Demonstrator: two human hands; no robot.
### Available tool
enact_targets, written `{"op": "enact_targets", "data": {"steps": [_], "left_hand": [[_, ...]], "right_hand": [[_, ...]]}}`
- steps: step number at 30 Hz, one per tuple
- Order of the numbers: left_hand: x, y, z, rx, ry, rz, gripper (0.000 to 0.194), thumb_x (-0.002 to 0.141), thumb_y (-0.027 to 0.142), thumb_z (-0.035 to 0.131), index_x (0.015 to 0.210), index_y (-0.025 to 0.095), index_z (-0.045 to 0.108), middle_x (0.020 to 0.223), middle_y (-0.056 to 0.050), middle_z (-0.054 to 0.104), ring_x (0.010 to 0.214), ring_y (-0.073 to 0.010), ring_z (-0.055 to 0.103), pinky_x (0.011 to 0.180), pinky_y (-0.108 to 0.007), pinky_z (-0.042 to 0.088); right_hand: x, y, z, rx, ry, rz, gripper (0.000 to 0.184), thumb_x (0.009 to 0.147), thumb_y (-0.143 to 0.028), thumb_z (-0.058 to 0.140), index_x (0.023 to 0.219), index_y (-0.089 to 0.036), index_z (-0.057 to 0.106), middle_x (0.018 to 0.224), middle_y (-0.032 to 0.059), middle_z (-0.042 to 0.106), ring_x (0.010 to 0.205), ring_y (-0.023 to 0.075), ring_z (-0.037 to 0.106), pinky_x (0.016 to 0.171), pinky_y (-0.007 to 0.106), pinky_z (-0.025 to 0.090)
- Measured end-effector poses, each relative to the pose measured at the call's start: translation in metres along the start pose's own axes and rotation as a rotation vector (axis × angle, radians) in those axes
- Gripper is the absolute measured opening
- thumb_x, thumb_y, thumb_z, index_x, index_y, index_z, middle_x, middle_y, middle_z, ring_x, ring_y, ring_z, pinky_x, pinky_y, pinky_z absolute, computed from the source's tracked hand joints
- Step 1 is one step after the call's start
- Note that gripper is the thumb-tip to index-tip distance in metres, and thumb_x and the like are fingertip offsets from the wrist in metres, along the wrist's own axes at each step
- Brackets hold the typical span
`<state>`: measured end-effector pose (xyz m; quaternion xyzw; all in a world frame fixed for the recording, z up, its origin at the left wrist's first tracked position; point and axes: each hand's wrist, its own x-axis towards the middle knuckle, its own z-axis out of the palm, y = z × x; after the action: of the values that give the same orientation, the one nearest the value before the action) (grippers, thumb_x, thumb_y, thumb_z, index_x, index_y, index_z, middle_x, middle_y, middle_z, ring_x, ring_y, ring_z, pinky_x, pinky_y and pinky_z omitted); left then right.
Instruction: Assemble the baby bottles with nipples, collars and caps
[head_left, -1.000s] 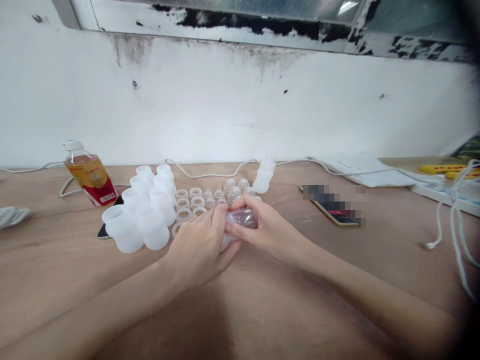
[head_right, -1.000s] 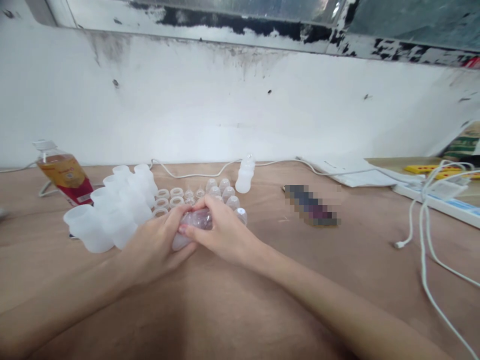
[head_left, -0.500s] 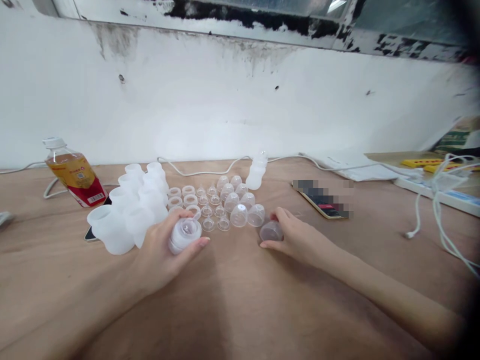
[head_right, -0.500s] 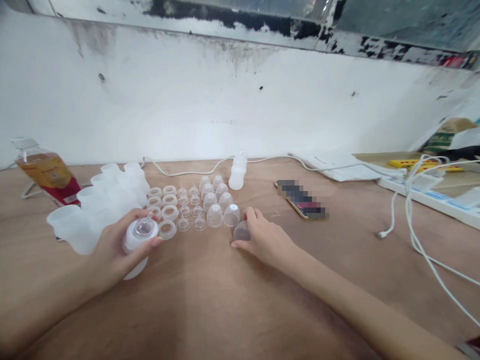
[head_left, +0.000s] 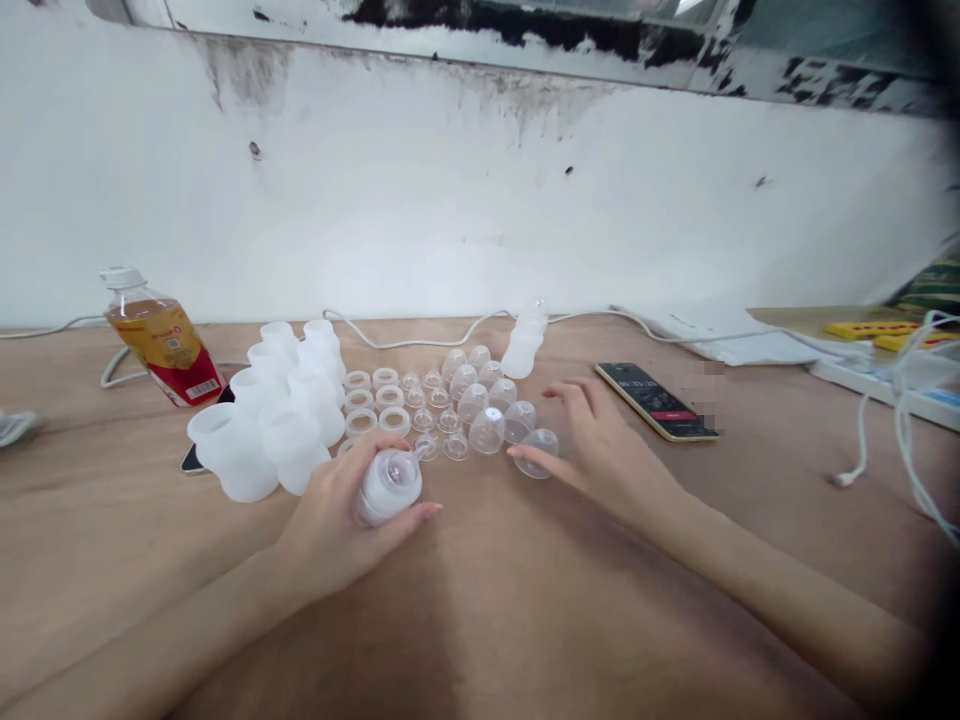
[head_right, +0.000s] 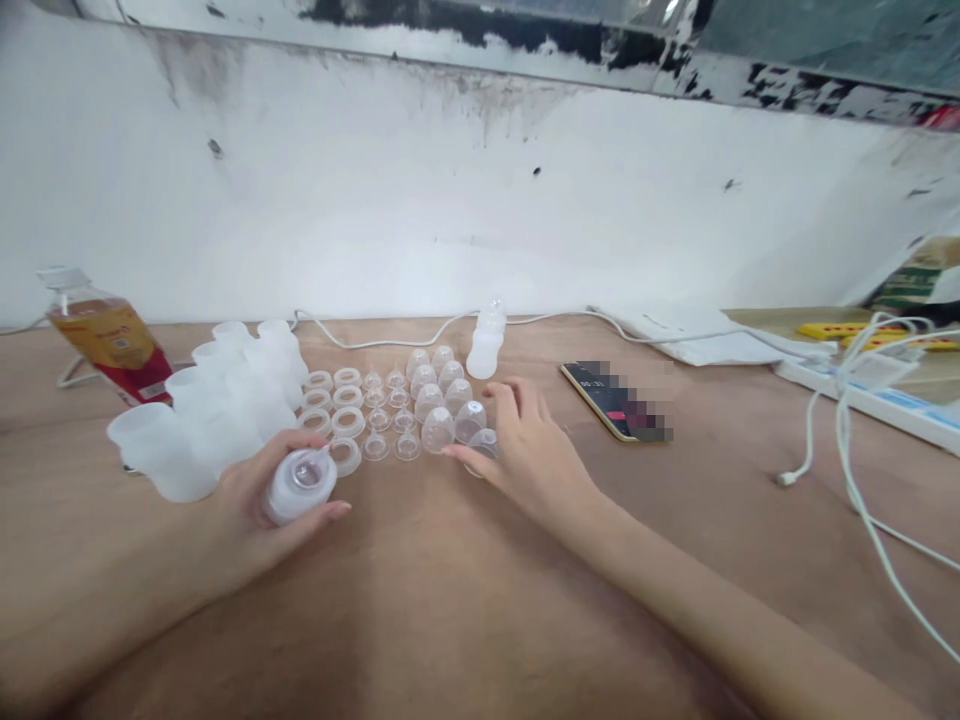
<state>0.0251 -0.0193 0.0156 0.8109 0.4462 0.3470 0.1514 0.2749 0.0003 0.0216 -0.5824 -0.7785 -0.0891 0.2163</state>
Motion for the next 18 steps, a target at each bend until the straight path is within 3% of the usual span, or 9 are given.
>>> {"op": "enact_targets", "data": {"steps": [2,6,8,11,15,18], "left_hand": [[-0.002,-0.001,0.004,0.039,-0.026,-0.01,0.035,0.071,0.032,0.057,0.098,0.022,0.037,0.084,0.001,0.056,0.071,-0.0134,0.056,0.061,-0.025,0.044],[-0.006,-0.005,0.012,0.088,-0.072,0.018,0.042,0.073,0.03,0.054,0.107,0.021,0.03,0.093,-0.003,0.057,0.078,-0.017,0.059,0.063,-0.028,0.047],[-0.006,-0.006,0.015,0.119,-0.083,0.044,0.044,0.074,0.029,0.051,0.11,0.02,0.027,0.1,-0.007,0.056,0.082,-0.0189,0.06,0.062,-0.029,0.048],[-0.002,-0.005,0.017,0.144,-0.121,0.028,0.048,0.073,0.03,0.051,0.112,0.018,0.025,0.105,-0.01,0.055,0.08,-0.0205,0.062,0.056,-0.029,0.048],[0.004,-0.002,0.014,0.113,-0.237,-0.027,0.05,0.071,0.028,0.053,0.111,0.017,0.026,0.088,-0.006,0.06,0.072,-0.0212,0.062,0.054,-0.03,0.047],[0.007,0.001,0.012,0.141,-0.267,-0.027,0.046,0.07,0.025,0.051,0.108,0.017,0.027,0.084,-0.005,0.06,0.07,-0.0218,0.062,0.052,-0.029,0.045]], "right_hand": [[0.002,-0.021,-0.016,0.141,0.062,-0.091,0.046,0.078,-0.05,0.043,0.108,-0.016,0.04,0.108,0.0157,0.048,0.097,0.0262,0.05,0.071,0.036,0.043],[0.013,-0.066,-0.028,0.346,-0.269,-0.134,0.047,0.08,-0.055,0.035,0.107,-0.017,0.043,0.08,0.0065,0.059,0.065,0.0174,0.055,0.054,0.027,0.039],[0.022,-0.081,-0.025,0.317,-0.397,-0.121,0.046,0.079,-0.058,0.033,0.087,-0.017,0.053,0.062,0.0028,0.057,0.053,0.0145,0.05,0.048,0.025,0.032],[0.034,-0.088,-0.02,0.284,-0.446,-0.176,0.045,0.08,-0.054,0.036,0.063,-0.016,0.054,0.053,0.0009,0.052,0.048,0.0107,0.043,0.045,0.023,0.025],[0.039,-0.081,-0.021,0.36,-0.48,-0.252,0.025,0.077,-0.042,0.05,0.078,-0.018,0.056,0.052,-0.0034,0.049,0.046,0.0086,0.039,0.046,0.021,0.026],[0.037,-0.077,-0.024,0.428,-0.506,-0.303,0.02,0.077,-0.038,0.052,0.082,-0.019,0.056,0.054,-0.0044,0.05,0.046,0.0085,0.04,0.047,0.021,0.027]]}}
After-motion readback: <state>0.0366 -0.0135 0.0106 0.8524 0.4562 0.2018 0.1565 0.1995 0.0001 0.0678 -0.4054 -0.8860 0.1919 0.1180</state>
